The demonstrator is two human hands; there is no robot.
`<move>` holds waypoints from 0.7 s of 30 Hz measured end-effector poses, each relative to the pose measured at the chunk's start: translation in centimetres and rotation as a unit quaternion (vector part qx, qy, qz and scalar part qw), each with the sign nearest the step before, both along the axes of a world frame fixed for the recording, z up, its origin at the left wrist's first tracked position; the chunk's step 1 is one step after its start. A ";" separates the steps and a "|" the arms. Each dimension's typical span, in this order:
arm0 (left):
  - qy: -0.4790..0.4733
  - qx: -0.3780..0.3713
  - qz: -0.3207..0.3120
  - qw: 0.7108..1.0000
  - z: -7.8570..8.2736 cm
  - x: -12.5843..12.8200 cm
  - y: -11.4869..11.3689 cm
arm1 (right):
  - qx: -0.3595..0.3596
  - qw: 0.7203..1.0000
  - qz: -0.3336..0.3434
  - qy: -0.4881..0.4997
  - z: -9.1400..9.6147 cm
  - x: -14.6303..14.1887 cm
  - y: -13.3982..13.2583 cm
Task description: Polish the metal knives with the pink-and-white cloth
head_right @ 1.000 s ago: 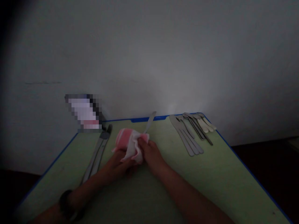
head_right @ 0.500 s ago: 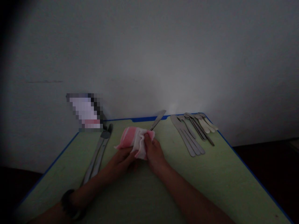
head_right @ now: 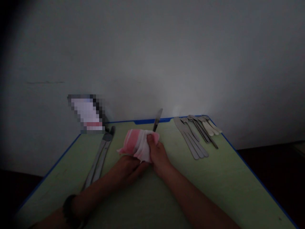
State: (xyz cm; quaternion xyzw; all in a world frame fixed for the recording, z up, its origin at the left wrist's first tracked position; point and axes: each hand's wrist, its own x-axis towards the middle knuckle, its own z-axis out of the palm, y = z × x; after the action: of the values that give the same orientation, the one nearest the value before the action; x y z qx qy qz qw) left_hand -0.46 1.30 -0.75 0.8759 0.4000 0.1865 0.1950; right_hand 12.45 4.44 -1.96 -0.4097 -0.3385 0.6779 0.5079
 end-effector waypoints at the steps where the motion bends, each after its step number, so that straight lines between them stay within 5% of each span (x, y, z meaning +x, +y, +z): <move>1: 0.009 0.006 -0.009 1.000 0.1 0.1 -0.1 | -0.007 1.000 -0.007 -0.006 0.2 0.0 0.0; 7: 0.025 -0.045 -0.034 0.998 0.2 -0.2 -0.5 | -0.026 0.997 -0.050 0.047 0.0 -0.2 0.4; 12: -0.051 -0.092 0.062 0.993 0.1 -0.1 -0.1 | 0.010 0.999 -0.031 -0.005 -1.0 -0.5 0.4; 15: -0.020 -0.097 0.088 0.991 0.1 0.0 0.1 | 0.015 0.998 -0.037 -0.043 -1.1 -0.5 0.3; 21: 0.053 -0.086 0.018 0.995 0.6 0.0 -0.5 | 0.003 0.996 -0.094 0.011 -0.1 0.3 1.0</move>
State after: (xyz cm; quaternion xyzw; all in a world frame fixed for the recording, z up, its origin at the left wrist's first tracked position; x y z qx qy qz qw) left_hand -0.47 0.83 -0.15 0.8571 0.4402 0.1081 0.2448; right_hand 12.74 5.41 -2.02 -0.4310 -0.2948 0.6309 0.5739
